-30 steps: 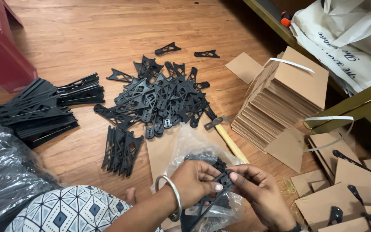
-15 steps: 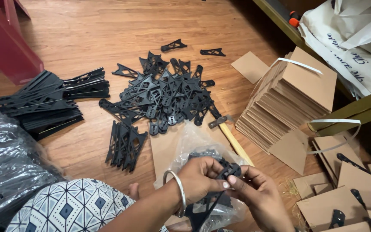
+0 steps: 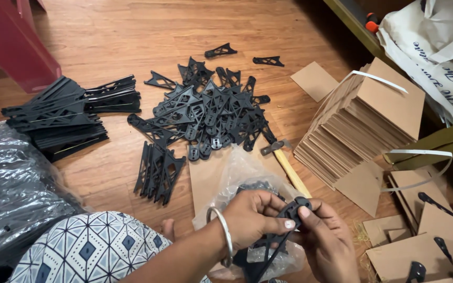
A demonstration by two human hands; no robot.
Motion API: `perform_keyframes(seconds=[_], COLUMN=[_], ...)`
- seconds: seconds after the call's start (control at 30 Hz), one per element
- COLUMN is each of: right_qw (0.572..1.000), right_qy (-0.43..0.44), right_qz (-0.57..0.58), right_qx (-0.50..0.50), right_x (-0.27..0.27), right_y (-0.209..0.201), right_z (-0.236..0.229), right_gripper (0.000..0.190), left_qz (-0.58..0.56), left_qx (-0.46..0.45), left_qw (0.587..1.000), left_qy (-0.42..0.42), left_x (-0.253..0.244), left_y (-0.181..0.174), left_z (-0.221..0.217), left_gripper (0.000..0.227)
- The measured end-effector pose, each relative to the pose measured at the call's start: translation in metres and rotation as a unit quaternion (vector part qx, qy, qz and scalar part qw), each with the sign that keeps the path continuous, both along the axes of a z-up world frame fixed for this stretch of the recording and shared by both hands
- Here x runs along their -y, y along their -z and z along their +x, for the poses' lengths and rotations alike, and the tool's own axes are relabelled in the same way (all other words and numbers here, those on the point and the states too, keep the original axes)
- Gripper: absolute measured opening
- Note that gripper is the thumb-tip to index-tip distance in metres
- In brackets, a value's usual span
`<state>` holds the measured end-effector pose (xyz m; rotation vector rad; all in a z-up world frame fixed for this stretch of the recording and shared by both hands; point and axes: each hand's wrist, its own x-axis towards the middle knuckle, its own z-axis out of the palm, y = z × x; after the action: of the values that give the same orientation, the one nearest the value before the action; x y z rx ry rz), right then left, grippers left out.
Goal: Sort and organize black plastic components and hardware on the floor.
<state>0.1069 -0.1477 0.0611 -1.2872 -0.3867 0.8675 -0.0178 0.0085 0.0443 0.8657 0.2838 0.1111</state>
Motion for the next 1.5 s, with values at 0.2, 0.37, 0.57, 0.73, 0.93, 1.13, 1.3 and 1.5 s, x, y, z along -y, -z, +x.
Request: perform_keyframes(seconds=[0.2, 0.37, 0.57, 0.73, 0.93, 1.13, 1.3, 1.5], right_qw=[0.999, 0.999, 0.996, 0.997, 0.996, 0.998, 0.995, 0.991], right_qy=[-0.043, -0.036, -0.045, 0.027, 0.085, 0.02, 0.016, 0.0], right_qz=[0.019, 0.032, 0.065, 0.075, 0.008, -0.036, -0.1, -0.129], right_qx=[-0.011, -0.02, -0.033, -0.013, -0.014, -0.037, -0.014, 0.023], right_x=[0.001, 0.005, 0.005, 0.003, -0.004, -0.003, -0.001, -0.013], right_y=[-0.014, -0.007, -0.005, -0.007, -0.016, -0.018, -0.028, -0.036], right_z=[-0.002, 0.001, -0.001, -0.012, -0.021, -0.01, -0.006, -0.021], right_gripper=[0.021, 0.021, 0.02, 0.016, 0.011, 0.015, 0.014, 0.028], left_qz=[-0.055, -0.065, -0.046, -0.02, -0.051, -0.131, -0.036, 0.284], left_qx=[-0.025, 0.0, 0.027, 0.029, 0.024, -0.037, -0.024, -0.062], left_qw=[0.996, 0.996, 0.999, 0.996, 0.995, 0.991, 0.999, 0.953], left_qy=[0.066, 0.056, -0.008, -0.076, -0.079, -0.008, 0.023, -0.088], left_x=[-0.009, -0.003, 0.009, 0.018, 0.017, 0.005, 0.006, 0.008], left_y=[-0.012, -0.007, -0.005, -0.01, -0.016, -0.027, -0.01, -0.026], left_z=[-0.008, -0.004, 0.001, -0.002, -0.005, -0.011, -0.01, -0.017], left_gripper=[0.025, 0.026, 0.017, 0.015, 0.013, 0.013, 0.012, 0.013])
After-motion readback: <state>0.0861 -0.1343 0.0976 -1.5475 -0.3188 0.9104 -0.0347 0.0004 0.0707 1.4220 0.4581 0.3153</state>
